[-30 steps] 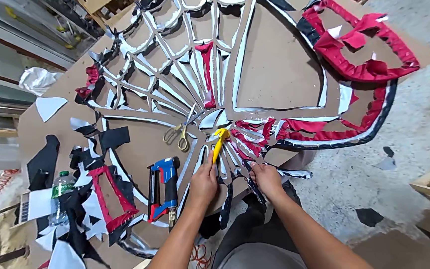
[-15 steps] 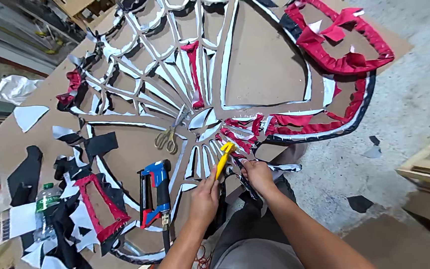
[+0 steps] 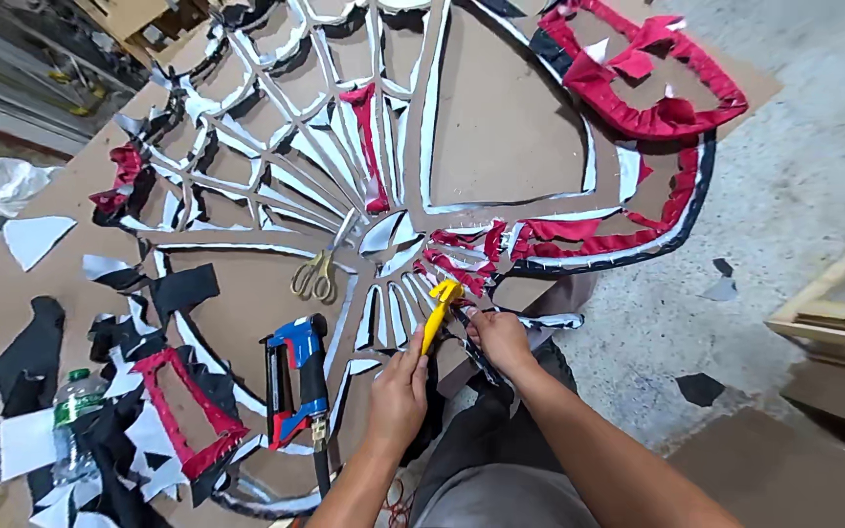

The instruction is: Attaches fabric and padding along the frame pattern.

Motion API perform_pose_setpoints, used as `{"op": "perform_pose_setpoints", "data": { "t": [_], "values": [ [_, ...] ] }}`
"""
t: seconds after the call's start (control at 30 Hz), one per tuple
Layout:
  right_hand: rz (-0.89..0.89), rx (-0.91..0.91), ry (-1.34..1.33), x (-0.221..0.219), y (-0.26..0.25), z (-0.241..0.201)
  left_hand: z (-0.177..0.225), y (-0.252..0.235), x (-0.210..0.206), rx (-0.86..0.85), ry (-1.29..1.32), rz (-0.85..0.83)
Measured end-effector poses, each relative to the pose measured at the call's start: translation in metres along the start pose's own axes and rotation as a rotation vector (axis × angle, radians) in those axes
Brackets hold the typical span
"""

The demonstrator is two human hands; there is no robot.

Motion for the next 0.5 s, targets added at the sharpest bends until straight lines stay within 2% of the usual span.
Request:
{"op": "perform_pose_setpoints", "data": {
  "t": [0.1, 0.2, 0.3, 0.43, 0.5],
  "values": [
    [-0.014, -0.001, -0.011, -0.002, -0.002, 0.004, -0.006, 0.008, -0.010, -0.035, -0.026, 0.042],
    [-0.027, 0.001, -0.039, 0.000, -0.003, 0.002, -0.006, -0.002, -0.002, -0.004, 0.028, -0.034],
    [-0.042, -0.006, -0.042, -0.002, 0.001, 0.004, -0.001, 0.006, -0.002, -0.027, 0.029, 0.025],
    [-0.042, 0.104, 0.257, 0.028, 0.029, -0.016, -0.004, 0.001, -0.021, -0.028, -0.014, -0.058],
    [0.090, 0.276, 0.385, 0.048, 0.045, -0.024, -0.004, 0.009, -0.019, -0.003, -0.003, -0.074]
  ]
}}
Point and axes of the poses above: each hand's wrist, its own y-axis away from the middle knuckle, its own x-axis out of the back of the hand, z = x × y, the point moved 2 cm from there along -y, towards the middle knuckle, and after that the axes turned 12 degrees about -y, right-handed, at the moved point
